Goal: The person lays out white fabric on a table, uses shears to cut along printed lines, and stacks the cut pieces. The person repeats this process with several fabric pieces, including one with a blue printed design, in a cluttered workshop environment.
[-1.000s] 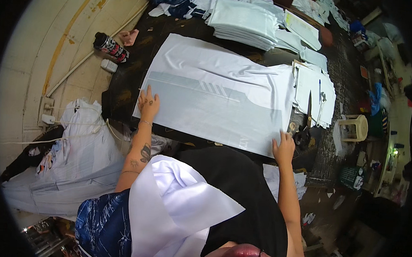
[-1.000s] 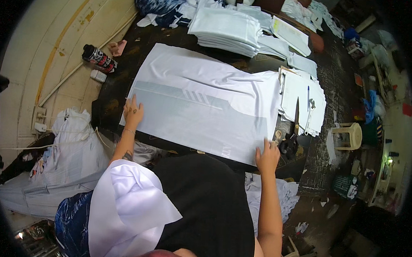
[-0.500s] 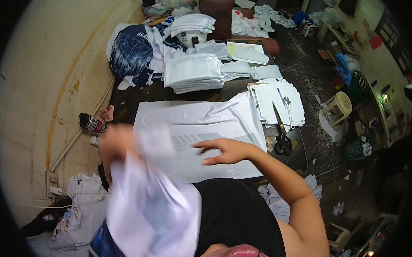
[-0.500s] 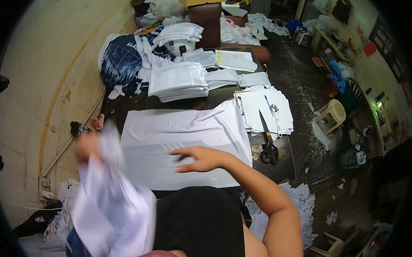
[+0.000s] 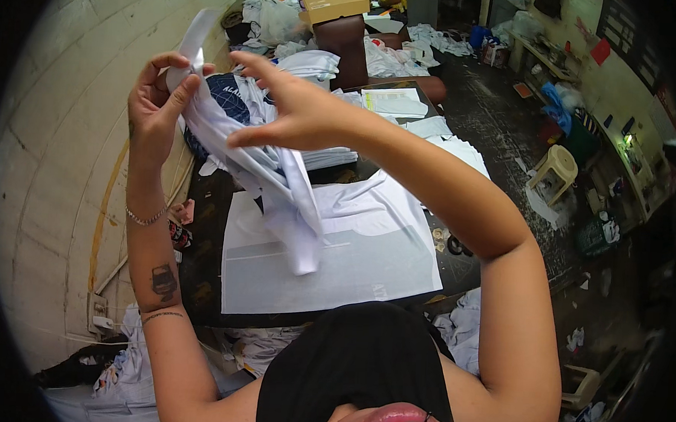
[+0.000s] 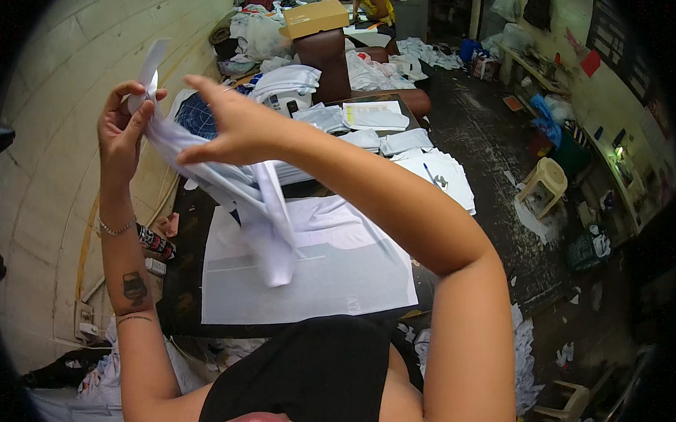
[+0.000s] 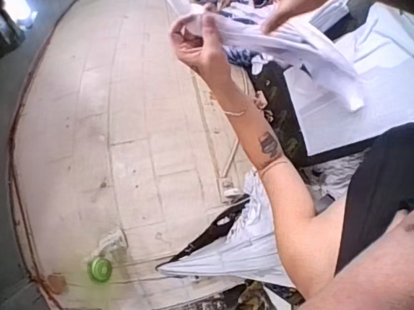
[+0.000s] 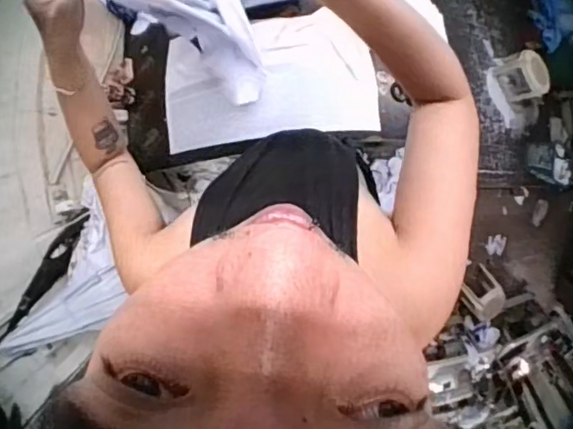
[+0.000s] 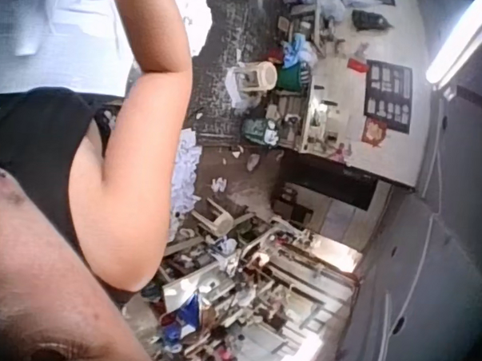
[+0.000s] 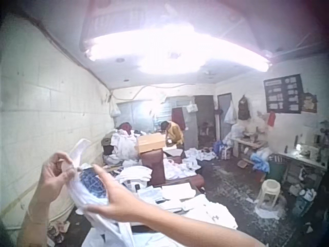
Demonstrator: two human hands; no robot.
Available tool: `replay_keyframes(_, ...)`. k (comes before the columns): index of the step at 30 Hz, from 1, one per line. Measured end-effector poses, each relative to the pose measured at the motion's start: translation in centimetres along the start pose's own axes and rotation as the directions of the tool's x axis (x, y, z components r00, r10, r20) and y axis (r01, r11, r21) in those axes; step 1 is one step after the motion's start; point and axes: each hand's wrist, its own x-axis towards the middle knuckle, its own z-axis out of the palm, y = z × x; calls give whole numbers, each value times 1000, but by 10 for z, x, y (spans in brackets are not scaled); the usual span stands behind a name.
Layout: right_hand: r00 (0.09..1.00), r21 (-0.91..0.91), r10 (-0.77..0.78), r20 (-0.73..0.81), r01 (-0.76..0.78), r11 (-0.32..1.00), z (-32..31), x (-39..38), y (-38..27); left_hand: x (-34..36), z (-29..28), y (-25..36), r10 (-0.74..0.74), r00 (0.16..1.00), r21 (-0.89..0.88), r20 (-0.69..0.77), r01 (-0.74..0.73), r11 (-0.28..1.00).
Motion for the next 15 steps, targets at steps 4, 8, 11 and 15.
replay_keyframes(4,912,251,141,386,-251,935,-10,28,-15,22,10,44,212,973,585,-89,-122,802)
replay_keyframes(8,978,110,-156,-141,172,979,-24,54,-17,47,-3,71,329,944,532,-2,-278,800)
replay_keyframes(11,980,194,-64,187,27,981,-24,55,-28,62,-6,85,143,986,434,84,-166,886)
replay_keyframes(15,928,43,283,244,-302,952,-43,64,-60,85,-20,107,389,919,473,63,-370,800)
